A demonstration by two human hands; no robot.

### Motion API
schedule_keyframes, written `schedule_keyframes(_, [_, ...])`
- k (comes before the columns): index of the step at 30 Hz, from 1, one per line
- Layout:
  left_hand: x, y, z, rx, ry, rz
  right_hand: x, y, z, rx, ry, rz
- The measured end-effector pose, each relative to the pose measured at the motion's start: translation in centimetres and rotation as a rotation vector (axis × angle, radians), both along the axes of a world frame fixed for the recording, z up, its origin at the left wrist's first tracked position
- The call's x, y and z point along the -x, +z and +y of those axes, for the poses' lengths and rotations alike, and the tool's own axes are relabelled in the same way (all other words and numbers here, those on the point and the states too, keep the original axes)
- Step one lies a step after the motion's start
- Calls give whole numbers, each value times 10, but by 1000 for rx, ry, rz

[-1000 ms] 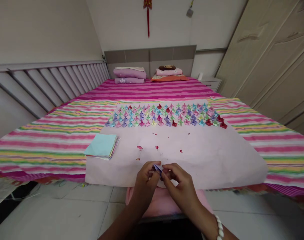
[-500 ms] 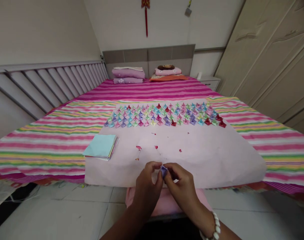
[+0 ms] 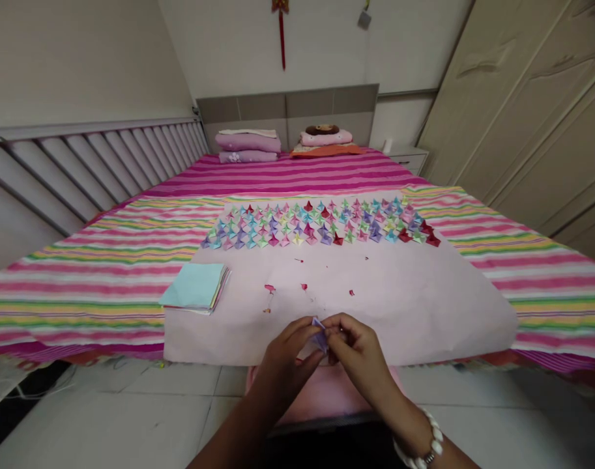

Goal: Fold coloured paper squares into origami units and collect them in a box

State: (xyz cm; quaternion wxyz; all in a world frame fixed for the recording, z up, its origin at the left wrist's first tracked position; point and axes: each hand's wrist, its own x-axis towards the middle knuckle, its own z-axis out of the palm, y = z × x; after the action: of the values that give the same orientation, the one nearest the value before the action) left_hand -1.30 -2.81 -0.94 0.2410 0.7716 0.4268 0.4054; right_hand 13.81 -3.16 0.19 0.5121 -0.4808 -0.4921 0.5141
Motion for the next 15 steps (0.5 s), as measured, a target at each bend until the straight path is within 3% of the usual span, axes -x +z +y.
schedule_keyframes(4, [-1,5,0,66,47,-115,-1,3,1,7,33,23])
schedule_keyframes(9, [-4,11,-2,307,138,-310,-3,5,0,13,58,37])
schedule_keyframes(15, [-1,9,6,613,99,-608,-5,2,-1,9,79,-2])
